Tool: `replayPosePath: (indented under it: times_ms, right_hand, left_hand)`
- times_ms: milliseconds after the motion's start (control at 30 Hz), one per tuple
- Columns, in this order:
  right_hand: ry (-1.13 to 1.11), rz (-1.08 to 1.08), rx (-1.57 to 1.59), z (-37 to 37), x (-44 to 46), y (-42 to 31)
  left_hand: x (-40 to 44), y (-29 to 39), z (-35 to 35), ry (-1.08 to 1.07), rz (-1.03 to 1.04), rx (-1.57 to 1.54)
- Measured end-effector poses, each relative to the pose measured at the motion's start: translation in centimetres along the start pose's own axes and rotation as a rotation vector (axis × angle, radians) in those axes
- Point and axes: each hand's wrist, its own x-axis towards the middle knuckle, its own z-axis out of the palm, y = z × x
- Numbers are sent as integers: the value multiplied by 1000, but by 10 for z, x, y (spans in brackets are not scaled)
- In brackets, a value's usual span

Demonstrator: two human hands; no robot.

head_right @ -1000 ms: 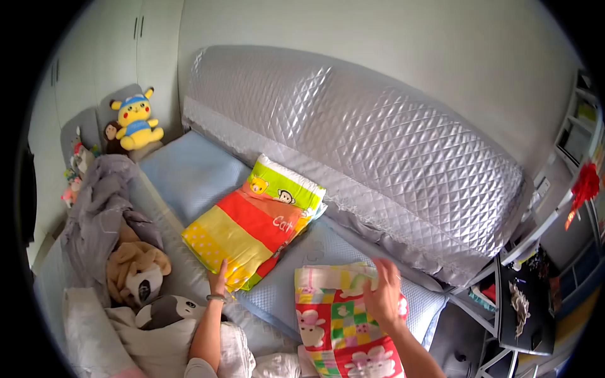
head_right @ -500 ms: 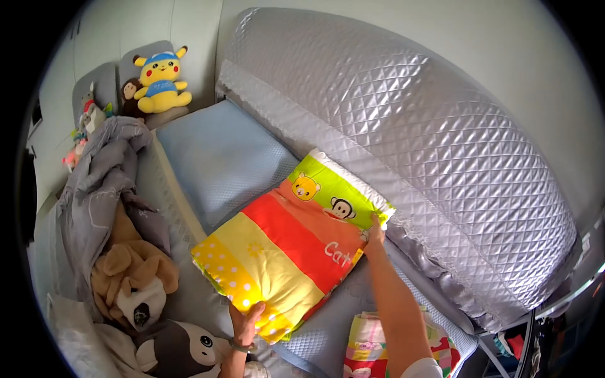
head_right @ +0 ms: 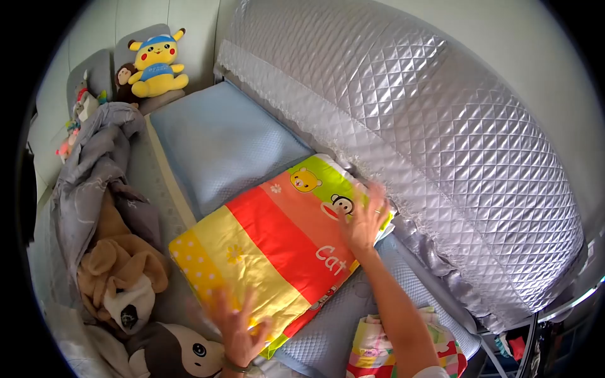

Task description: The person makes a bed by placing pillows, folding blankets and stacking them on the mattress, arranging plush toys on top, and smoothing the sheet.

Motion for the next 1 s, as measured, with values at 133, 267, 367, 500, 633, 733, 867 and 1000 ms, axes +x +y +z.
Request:
replayPosePath:
  times_ms: [133,267,367,500,633,733,867,1000]
  right_hand:
    - [-560,-30,105,73,-17,39]
    - [-782,-6,106,36,-1,24]
    - [-804,-358,54,-9,-51,-3]
    - [-918,-279,190,7,-37,26]
    - [-1032,-208,477,-72,-27,32]
    - [-884,-266,498,-192,-69,59]
    - [-625,31,19,-307,-192,138]
    - [-631,686,-54,-383,-310,162]
  left_hand:
    - [5,0,14,-187,91,101]
    - [3,1,11,-213,84,35]
    - [5,-1,14,-192,79,34]
    - [5,5,16,-193,79,43]
    - [3,-1,21,-167,67,34]
    - [1,0,23,-110,104,56]
    - [-3,2,31,-54,140,132]
    - [-4,0,55,-8,142,265]
